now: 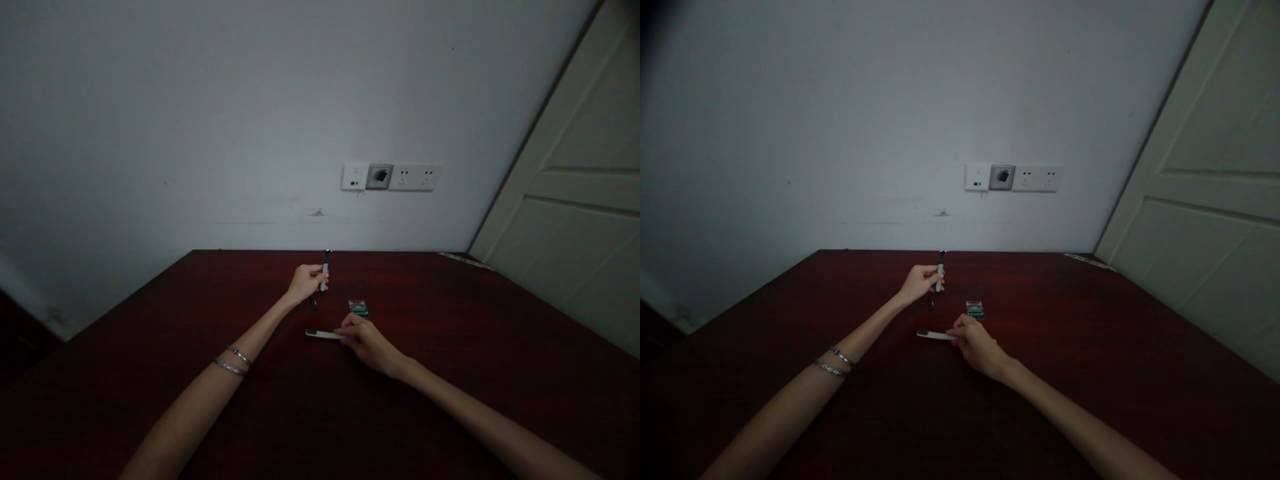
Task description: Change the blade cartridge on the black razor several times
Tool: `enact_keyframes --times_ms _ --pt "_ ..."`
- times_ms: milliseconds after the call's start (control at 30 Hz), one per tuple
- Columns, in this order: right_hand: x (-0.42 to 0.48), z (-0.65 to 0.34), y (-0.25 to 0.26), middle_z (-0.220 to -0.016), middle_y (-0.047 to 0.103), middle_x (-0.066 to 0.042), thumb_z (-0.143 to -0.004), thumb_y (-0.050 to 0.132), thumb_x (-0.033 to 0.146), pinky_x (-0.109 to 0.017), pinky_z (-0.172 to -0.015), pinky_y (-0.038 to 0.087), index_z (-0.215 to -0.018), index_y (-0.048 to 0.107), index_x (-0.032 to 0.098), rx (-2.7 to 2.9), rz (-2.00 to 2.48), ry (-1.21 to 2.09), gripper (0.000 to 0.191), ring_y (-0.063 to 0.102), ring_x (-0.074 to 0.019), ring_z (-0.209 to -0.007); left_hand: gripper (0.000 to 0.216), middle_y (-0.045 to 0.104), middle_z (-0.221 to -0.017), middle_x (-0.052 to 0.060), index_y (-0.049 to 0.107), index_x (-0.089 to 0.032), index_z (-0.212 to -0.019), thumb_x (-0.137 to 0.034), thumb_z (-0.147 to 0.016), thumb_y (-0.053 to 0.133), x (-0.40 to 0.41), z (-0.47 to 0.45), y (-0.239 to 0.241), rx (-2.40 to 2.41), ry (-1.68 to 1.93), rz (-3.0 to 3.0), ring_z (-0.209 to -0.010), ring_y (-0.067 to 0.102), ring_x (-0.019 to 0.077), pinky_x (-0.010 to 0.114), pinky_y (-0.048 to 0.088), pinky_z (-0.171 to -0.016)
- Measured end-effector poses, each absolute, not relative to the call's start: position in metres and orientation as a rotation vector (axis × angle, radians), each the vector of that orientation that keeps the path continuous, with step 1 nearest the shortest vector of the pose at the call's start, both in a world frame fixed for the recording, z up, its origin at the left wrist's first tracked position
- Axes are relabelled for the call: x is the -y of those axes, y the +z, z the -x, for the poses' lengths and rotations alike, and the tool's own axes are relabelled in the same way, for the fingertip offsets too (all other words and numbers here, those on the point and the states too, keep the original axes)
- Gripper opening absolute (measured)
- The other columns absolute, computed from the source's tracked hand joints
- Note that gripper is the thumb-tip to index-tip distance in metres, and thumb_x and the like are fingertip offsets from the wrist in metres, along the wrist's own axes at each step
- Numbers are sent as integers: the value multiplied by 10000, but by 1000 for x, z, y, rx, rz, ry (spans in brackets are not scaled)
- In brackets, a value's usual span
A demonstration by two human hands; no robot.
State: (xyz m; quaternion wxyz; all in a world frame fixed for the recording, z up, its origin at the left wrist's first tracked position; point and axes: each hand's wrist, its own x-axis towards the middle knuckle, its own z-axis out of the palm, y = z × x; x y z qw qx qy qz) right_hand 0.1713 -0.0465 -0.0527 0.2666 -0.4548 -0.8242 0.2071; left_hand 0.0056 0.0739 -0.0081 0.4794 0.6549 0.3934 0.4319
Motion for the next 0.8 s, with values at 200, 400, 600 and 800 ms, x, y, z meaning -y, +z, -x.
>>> enact_keyframes --times_ms 200,400,600,800 --pt "47 -170 -50 -890 555 -76 -808 477 91 -271 -743 437 -943 693 165 2282 1191 582 266 524 -158 -827 72 639 -625 25 617 -85 -767 -152 -739 615 -76 -7 -13 -944 1043 -1598 -488 616 106 173 481 -457" --pt "38 -182 -37 -921 560 -64 -784 570 197 -283 -771 440 -1033 669 208 2241 1117 584 269 539 -155 -842 49 631 -635 25 613 -87 -766 -125 -750 586 -76 -8 -16 -947 1021 -1595 -493 617 109 189 481 -473" --pt "-4 -217 -17 -829 589 -55 -785 567 235 -253 -687 435 -845 716 178 2150 1196 439 170 562 -139 -744 65 629 -631 28 602 -89 -761 -152 -748 597 -75 -8 -19 -908 965 -1592 -501 616 107 191 477 -491" --pt "-24 -231 -18 -817 610 -56 -757 578 207 -240 -675 419 -774 716 174 2364 1308 369 143 568 -149 -738 78 631 -644 26 596 -96 -743 -172 -740 610 -75 -8 -21 -877 955 -1596 -510 618 107 195 475 -504"
